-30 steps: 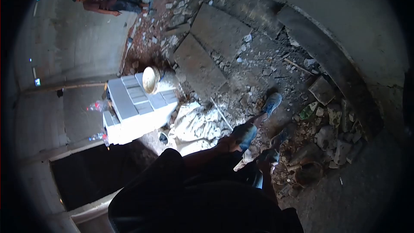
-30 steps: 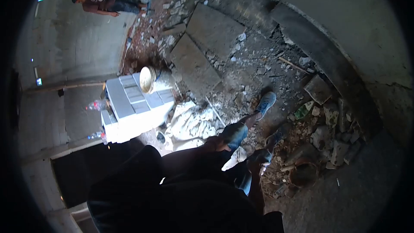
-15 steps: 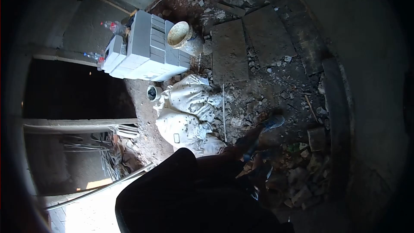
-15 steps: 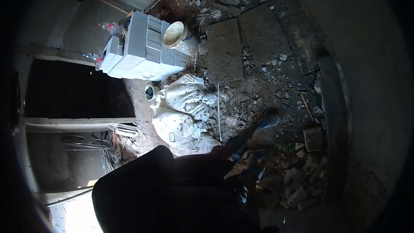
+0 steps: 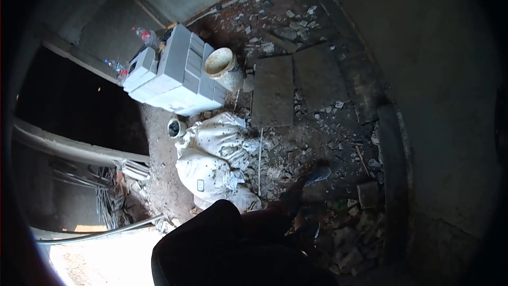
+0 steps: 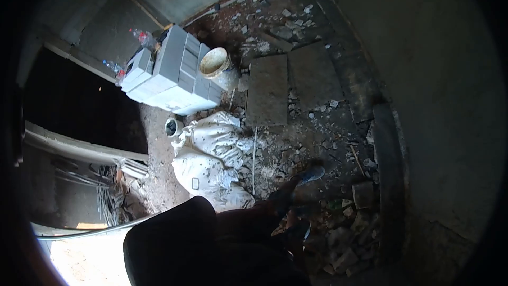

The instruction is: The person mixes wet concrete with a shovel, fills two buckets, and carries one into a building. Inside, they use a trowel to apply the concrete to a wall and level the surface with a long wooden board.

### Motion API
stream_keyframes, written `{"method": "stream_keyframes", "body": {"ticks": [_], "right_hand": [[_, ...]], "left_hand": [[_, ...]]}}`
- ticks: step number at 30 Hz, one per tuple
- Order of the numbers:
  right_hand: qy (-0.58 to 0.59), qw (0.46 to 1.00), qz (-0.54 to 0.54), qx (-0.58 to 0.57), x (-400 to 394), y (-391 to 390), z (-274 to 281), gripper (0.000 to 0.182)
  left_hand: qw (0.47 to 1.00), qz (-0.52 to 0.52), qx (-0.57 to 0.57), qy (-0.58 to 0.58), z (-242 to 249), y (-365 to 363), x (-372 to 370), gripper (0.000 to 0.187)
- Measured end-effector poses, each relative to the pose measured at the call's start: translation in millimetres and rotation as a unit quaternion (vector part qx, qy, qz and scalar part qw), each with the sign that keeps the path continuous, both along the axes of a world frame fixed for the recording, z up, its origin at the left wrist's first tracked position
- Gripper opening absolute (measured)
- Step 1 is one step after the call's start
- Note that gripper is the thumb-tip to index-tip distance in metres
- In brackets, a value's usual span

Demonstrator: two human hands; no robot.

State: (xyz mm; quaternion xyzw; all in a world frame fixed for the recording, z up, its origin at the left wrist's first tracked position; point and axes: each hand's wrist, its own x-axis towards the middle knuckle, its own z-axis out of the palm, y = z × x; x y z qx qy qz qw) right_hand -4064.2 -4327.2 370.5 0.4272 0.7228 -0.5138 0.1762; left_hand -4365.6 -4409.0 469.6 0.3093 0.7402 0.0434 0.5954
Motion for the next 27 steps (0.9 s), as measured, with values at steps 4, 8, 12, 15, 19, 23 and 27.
{"method": "stream_keyframes", "body": {"ticks": [4,8,12,15,19,23,27], "right_hand": [[-0.019,0.999,-0.031,-0.002,-2,0,-7,0.068],[-0.028,0.998,-0.057,-0.019,5,-9,-13,0.067],[-0.032,0.995,-0.09,-0.041,18,-32,-23,0.067],[-0.04,0.99,-0.12,-0.063,28,-55,-29,0.066],[-0.044,0.983,-0.15,-0.093,33,-86,-35,0.066],[-0.044,0.978,-0.167,-0.12,32,-115,-39,0.065],[-0.038,0.976,-0.166,-0.137,26,-131,-44,0.065]], "left_hand": [[1.0,-0.024,-0.006,-0.005,4,0,3,0.061],[0.998,-0.057,-0.015,0.001,0,7,4,0.059],[0.996,-0.088,-0.027,0.0,-4,7,14,0.058],[0.992,-0.12,-0.039,-0.001,-3,10,19,0.057],[0.987,-0.15,-0.05,0.004,1,8,24,0.055],[0.984,-0.171,-0.058,0.013,9,9,27,0.054],[0.982,-0.178,-0.054,0.019,19,9,25,0.052]]}}
